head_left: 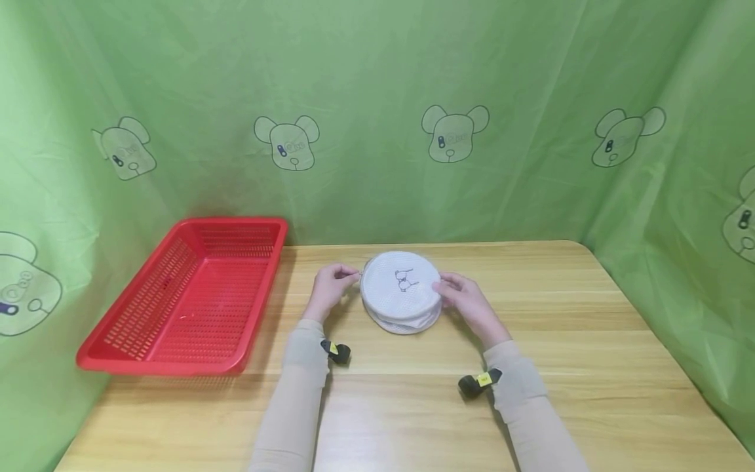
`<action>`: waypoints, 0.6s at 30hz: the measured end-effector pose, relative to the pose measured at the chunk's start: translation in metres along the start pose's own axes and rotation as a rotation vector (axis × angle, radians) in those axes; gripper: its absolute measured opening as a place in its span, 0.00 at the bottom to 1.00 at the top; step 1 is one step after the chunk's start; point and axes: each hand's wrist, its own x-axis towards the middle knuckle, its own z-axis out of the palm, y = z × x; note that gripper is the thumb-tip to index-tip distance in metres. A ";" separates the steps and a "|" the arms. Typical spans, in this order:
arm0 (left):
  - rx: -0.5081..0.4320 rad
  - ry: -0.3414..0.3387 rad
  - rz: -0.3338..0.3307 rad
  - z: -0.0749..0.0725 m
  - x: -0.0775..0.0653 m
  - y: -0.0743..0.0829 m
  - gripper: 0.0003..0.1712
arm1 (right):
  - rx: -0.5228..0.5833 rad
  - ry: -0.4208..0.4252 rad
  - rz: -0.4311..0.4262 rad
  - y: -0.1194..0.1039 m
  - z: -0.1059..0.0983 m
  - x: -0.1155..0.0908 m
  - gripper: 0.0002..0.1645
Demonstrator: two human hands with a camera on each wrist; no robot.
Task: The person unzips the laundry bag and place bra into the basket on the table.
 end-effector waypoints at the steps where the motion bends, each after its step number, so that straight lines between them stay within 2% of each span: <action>1: -0.002 -0.001 -0.002 0.000 0.000 0.000 0.09 | 0.004 0.003 -0.004 0.000 0.000 0.000 0.38; 18: -0.040 -0.022 -0.048 -0.003 0.000 -0.001 0.09 | 0.084 0.026 -0.026 -0.003 0.002 -0.001 0.32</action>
